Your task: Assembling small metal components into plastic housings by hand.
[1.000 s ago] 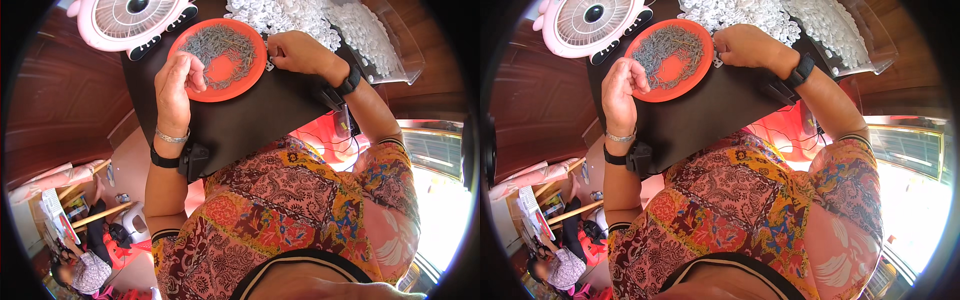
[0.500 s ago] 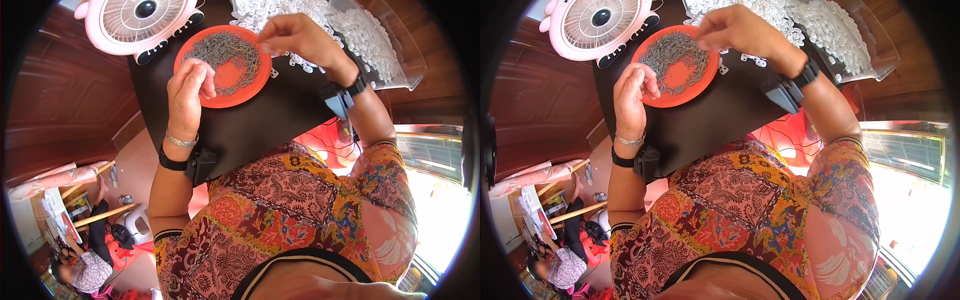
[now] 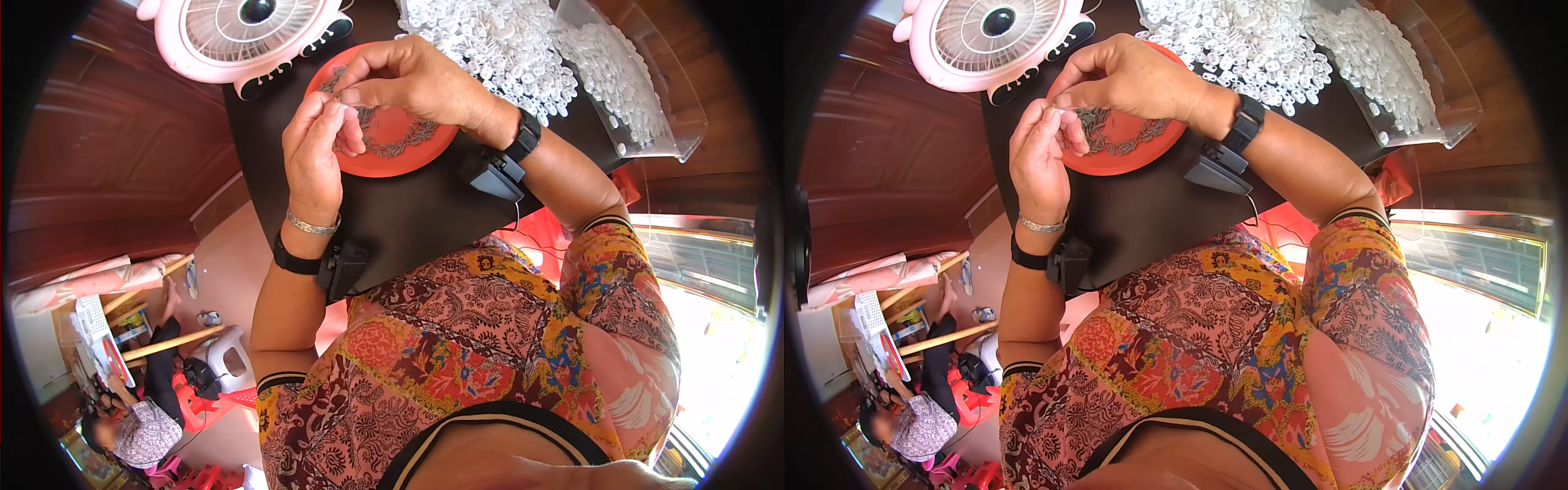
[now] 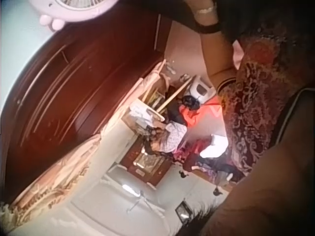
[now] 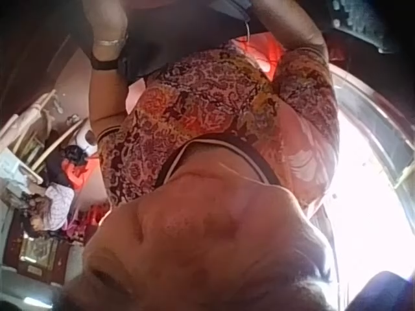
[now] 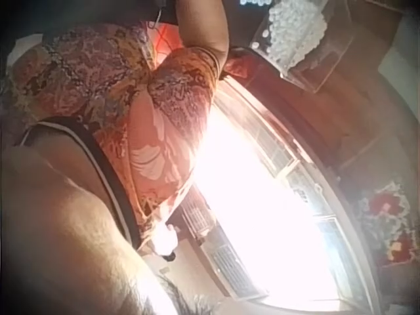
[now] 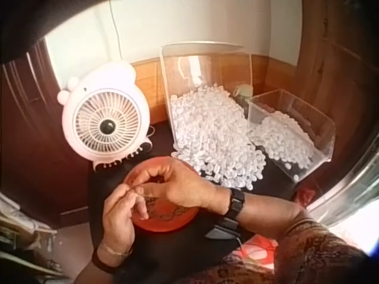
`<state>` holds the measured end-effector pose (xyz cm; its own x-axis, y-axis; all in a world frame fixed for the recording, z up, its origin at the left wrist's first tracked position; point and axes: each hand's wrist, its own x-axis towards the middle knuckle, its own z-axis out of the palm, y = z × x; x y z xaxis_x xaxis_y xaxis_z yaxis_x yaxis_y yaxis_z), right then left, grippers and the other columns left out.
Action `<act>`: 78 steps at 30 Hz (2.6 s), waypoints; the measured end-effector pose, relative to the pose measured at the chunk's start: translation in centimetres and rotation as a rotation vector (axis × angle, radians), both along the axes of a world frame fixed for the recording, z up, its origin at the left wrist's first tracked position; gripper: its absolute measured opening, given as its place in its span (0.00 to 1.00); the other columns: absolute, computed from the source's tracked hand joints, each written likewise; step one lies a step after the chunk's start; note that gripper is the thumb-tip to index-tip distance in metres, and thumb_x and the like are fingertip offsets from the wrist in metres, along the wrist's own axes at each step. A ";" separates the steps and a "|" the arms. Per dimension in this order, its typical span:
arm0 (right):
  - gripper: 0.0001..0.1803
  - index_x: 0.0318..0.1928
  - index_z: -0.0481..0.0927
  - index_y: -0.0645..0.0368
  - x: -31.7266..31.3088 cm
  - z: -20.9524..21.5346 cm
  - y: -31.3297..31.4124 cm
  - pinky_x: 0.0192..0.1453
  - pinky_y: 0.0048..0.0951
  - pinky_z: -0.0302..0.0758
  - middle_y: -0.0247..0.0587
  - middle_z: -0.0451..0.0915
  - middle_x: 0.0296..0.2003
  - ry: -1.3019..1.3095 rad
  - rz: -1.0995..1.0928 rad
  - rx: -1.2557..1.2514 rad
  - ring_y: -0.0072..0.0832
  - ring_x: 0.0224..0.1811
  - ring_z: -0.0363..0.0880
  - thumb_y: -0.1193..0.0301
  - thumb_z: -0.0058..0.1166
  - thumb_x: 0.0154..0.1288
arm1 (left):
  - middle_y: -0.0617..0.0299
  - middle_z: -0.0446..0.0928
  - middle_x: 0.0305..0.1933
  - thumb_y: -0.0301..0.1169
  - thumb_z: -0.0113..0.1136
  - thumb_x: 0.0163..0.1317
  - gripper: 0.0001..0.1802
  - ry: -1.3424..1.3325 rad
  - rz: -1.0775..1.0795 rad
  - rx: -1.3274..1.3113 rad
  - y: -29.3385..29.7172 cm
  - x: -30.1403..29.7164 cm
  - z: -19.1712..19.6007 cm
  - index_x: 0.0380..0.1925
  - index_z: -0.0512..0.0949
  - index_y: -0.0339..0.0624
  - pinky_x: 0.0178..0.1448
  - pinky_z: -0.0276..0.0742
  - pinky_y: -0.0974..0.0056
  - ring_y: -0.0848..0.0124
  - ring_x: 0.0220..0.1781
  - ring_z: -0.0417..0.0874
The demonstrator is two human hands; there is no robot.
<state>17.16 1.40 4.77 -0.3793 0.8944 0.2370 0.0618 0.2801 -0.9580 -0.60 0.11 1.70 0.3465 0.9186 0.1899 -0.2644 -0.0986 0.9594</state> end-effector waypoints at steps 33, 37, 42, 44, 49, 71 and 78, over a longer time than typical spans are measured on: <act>0.08 0.41 0.79 0.63 1.2 -2.1 -0.1 0.41 0.21 0.72 0.30 0.77 0.29 -0.267 0.008 0.063 0.16 0.34 0.74 0.74 0.54 0.63 | 0.67 0.70 0.20 0.29 0.47 0.63 0.08 0.111 0.004 -0.092 -0.5 0.3 -0.7 0.25 0.70 0.40 0.28 0.63 0.74 0.80 0.21 0.68; 0.08 0.41 0.80 0.63 0.9 -1.2 -0.6 0.42 0.22 0.73 0.33 0.80 0.32 -0.070 0.064 -0.033 0.17 0.35 0.76 0.75 0.54 0.64 | 0.67 0.70 0.21 0.30 0.48 0.64 0.10 0.119 0.015 -0.093 -0.6 0.3 -0.6 0.24 0.70 0.40 0.28 0.64 0.74 0.80 0.22 0.69; 0.06 0.39 0.82 0.63 0.6 -1.3 -0.9 0.44 0.22 0.74 0.34 0.81 0.34 -0.138 0.037 0.164 0.18 0.36 0.78 0.79 0.56 0.61 | 0.66 0.71 0.21 0.30 0.48 0.65 0.10 0.098 0.019 -0.105 -0.6 0.2 -0.7 0.25 0.69 0.40 0.28 0.64 0.74 0.80 0.22 0.69; 0.06 0.39 0.82 0.63 0.6 -1.2 -0.9 0.43 0.22 0.74 0.34 0.81 0.33 -0.169 0.041 0.202 0.19 0.36 0.78 0.80 0.56 0.61 | 0.65 0.71 0.24 0.32 0.46 0.67 0.09 0.124 0.004 -0.079 -0.7 -0.1 -1.0 0.30 0.70 0.39 0.31 0.66 0.73 0.76 0.25 0.71; 0.06 0.39 0.82 0.63 1.2 -1.1 -0.5 0.42 0.22 0.74 0.33 0.79 0.31 -0.193 0.011 0.281 0.19 0.36 0.77 0.80 0.56 0.61 | 0.65 0.71 0.23 0.31 0.47 0.66 0.09 0.075 0.039 -0.092 -0.7 0.1 -0.7 0.30 0.71 0.39 0.30 0.66 0.74 0.78 0.24 0.71; 0.10 0.43 0.79 0.63 1.2 0.1 -1.2 0.44 0.21 0.76 0.33 0.80 0.32 -0.253 0.033 0.189 0.18 0.37 0.79 0.81 0.56 0.60 | 0.68 0.68 0.23 0.28 0.51 0.66 0.06 0.176 0.017 -0.015 -1.2 0.3 -0.6 0.31 0.72 0.38 0.30 0.65 0.74 0.81 0.24 0.67; 0.10 0.42 0.79 0.63 1.2 0.1 -1.3 0.43 0.21 0.76 0.32 0.80 0.31 -0.306 0.023 0.207 0.18 0.36 0.79 0.81 0.57 0.59 | 0.69 0.68 0.23 0.28 0.51 0.66 0.07 0.224 0.009 0.028 -1.2 0.2 -0.8 0.29 0.71 0.38 0.29 0.64 0.75 0.82 0.24 0.67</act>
